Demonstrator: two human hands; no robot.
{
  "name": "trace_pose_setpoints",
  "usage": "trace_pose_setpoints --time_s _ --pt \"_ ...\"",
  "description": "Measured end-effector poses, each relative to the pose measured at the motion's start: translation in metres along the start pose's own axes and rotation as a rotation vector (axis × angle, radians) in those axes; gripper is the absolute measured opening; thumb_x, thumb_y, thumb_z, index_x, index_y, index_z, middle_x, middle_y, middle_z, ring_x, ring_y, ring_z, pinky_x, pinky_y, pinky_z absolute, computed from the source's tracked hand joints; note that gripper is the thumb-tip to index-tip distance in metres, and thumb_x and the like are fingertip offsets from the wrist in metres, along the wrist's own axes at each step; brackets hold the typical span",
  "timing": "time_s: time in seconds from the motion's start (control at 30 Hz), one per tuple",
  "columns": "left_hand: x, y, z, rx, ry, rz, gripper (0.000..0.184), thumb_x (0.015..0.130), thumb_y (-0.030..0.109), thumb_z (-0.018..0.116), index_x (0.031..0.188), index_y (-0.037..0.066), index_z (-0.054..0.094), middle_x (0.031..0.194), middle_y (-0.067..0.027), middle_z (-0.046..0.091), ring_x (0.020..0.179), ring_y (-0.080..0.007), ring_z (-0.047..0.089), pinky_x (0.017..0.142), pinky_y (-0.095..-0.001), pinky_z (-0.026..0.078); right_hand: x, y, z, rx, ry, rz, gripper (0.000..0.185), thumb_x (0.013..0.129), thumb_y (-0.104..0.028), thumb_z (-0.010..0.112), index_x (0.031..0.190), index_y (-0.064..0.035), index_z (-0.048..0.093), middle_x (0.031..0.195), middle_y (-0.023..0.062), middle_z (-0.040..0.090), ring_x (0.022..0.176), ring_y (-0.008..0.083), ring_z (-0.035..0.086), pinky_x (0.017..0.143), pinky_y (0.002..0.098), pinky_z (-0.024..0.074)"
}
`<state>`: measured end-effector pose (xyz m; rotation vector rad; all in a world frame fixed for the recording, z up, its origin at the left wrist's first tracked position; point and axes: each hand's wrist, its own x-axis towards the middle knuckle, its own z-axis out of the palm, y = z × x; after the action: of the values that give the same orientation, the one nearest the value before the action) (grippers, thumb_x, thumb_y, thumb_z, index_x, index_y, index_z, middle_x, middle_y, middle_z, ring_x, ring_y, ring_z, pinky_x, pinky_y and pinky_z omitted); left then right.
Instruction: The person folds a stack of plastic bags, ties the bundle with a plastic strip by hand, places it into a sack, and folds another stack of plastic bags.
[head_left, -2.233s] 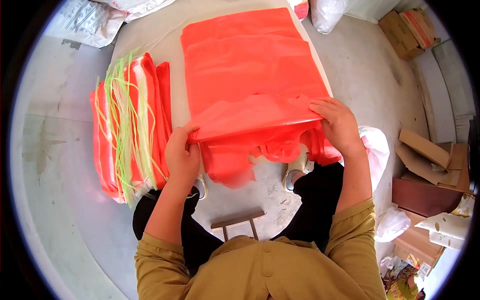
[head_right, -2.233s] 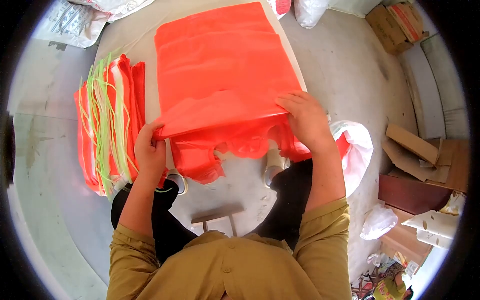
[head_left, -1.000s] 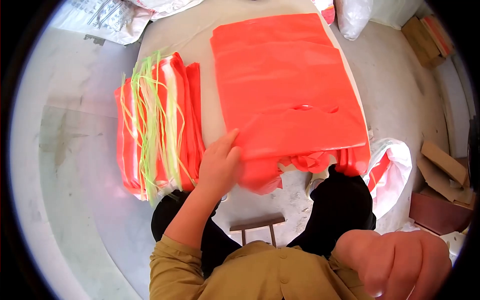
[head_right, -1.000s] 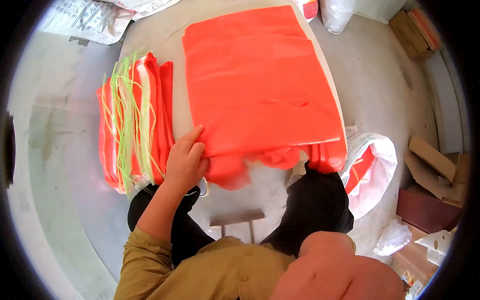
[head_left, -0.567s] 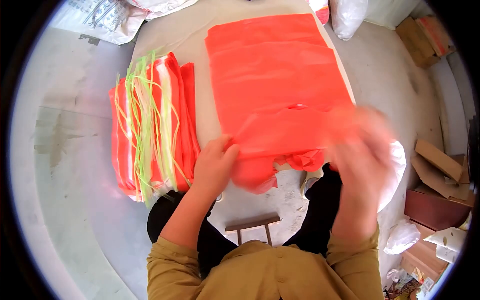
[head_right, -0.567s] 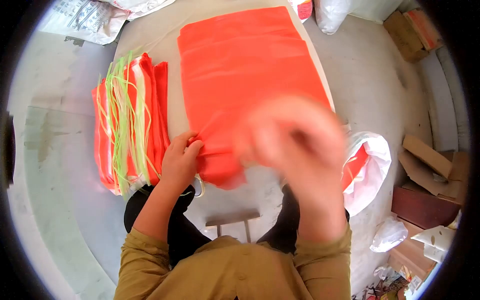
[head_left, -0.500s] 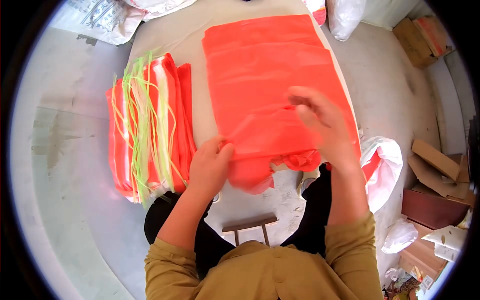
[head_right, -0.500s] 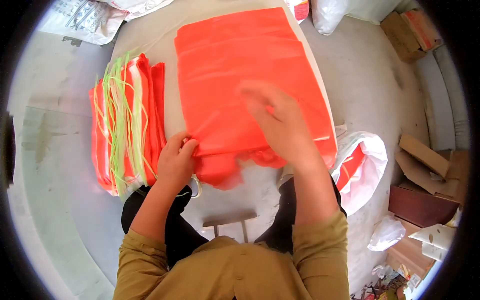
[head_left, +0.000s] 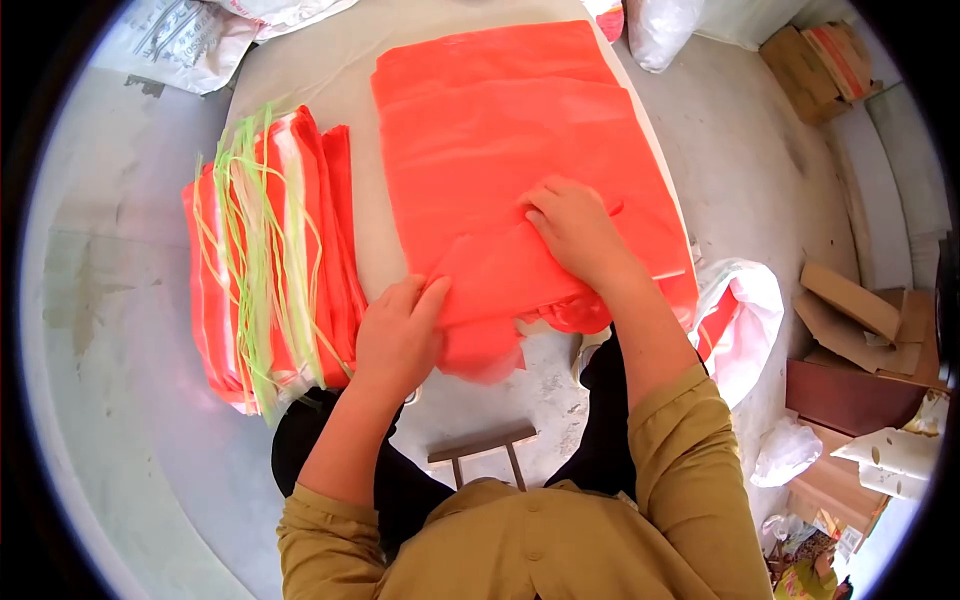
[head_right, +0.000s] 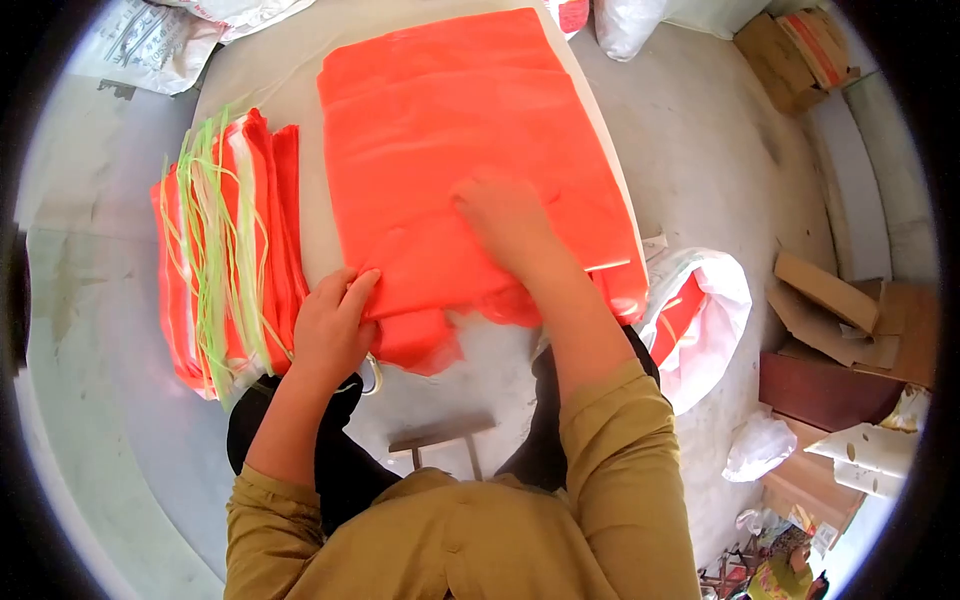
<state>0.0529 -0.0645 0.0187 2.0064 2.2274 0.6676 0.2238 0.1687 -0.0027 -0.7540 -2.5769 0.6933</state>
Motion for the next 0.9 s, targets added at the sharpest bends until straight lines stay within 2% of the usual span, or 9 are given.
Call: trace_pose_setpoints --time_s 0.07,0.17,0.27,0.37,0.47,0.57,0.67,0.77,0.9 --pt "-0.001 -0.001 0.000 0.019 -0.007 -0.006 0.047 0.073 -0.001 0.067 0.119 0.004 0.066 0.122 -0.0169 0.063 0.103 -0.0357 0.066 0.084 -0.0445 0.056 0.001 -0.006 -0.005 -0.013 0.130 -0.067 0.013 0.092 -0.007 0.063 0.103 -0.0021 0.069 0.106 0.0126 0.069 0.103 0.0357 0.063 0.092 0.0446 0.0493" --pt "-0.003 -0.007 0.005 0.054 0.053 0.028 0.045 0.075 -0.001 0.065 0.119 0.004 0.068 0.121 -0.0163 0.064 0.101 -0.0344 0.067 0.082 -0.0431 0.056 -0.011 -0.013 -0.031 -0.026 0.045 -0.065 0.026 0.088 -0.004 0.065 0.115 -0.0036 0.068 0.118 0.0123 0.068 0.114 0.0365 0.060 0.101 0.0451 0.0470" --pt "-0.006 -0.014 0.006 0.078 0.066 0.087 0.044 0.076 -0.001 0.065 0.120 0.004 0.068 0.125 -0.0170 0.063 0.100 -0.0335 0.068 0.079 -0.0416 0.057 -0.043 -0.002 -0.066 0.123 -0.173 -0.083 0.047 0.082 -0.001 0.067 0.129 -0.0058 0.064 0.140 0.0121 0.060 0.134 0.0371 0.050 0.112 0.0453 0.0416" --pt "-0.006 -0.015 0.004 0.118 0.091 0.110 0.045 0.077 0.000 0.065 0.121 0.004 0.068 0.131 -0.0155 0.063 0.094 -0.0303 0.068 0.075 -0.0393 0.057 -0.070 -0.010 -0.099 -0.073 -0.341 0.067 0.064 0.073 0.003 0.066 0.137 -0.0063 0.059 0.155 0.0109 0.048 0.148 0.0360 0.035 0.119 0.0442 0.0360" --pt "-0.004 -0.014 0.004 0.119 0.065 0.114 0.047 0.074 0.000 0.067 0.120 0.005 0.069 0.136 -0.0125 0.063 0.086 -0.0269 0.065 0.072 -0.0375 0.056 -0.087 0.018 -0.102 -0.308 -0.278 0.028 0.069 0.072 0.002 0.065 0.139 -0.0073 0.057 0.158 0.0116 0.045 0.148 0.0373 0.034 0.120 0.0457 0.0350" --pt "0.001 -0.013 0.002 0.084 0.086 0.157 0.050 0.068 -0.002 0.070 0.118 0.005 0.071 0.137 -0.0092 0.064 0.080 -0.0246 0.062 0.070 -0.0364 0.055 -0.091 0.025 -0.103 -0.270 -0.207 0.035 0.067 0.069 0.005 0.061 0.136 -0.0047 0.060 0.158 0.0108 0.045 0.149 0.0362 0.035 0.120 0.0448 0.0345" --pt "0.004 -0.013 -0.004 0.063 0.066 0.157 0.053 0.064 -0.004 0.072 0.116 0.005 0.071 0.137 -0.0084 0.064 0.081 -0.0245 0.062 0.070 -0.0367 0.055 -0.090 0.024 -0.104 -0.256 -0.178 0.009 0.060 0.074 0.005 0.061 0.133 -0.0059 0.063 0.153 0.0111 0.050 0.144 0.0371 0.040 0.117 0.0459 0.0381" --pt "0.009 -0.012 -0.011 -0.065 0.023 0.092 0.051 0.065 -0.005 0.071 0.115 0.003 0.071 0.137 -0.0093 0.065 0.087 -0.0278 0.063 0.077 -0.0376 0.055 -0.087 0.029 -0.106 -0.308 -0.114 -0.001 0.052 0.075 0.007 0.060 0.126 -0.0045 0.067 0.145 0.0115 0.057 0.140 0.0363 0.047 0.114 0.0452 0.0417" --pt "0.012 -0.014 -0.017 -0.212 -0.020 0.037 0.045 0.069 -0.005 0.070 0.114 0.001 0.071 0.134 -0.0123 0.067 0.091 -0.0303 0.063 0.084 -0.0378 0.054 -0.087 0.049 -0.105 -0.196 -0.056 -0.003 0.041 0.078 0.008 0.060 0.116 -0.0025 0.071 0.129 0.0135 0.066 0.131 0.0360 0.054 0.108 0.0443 0.0460"
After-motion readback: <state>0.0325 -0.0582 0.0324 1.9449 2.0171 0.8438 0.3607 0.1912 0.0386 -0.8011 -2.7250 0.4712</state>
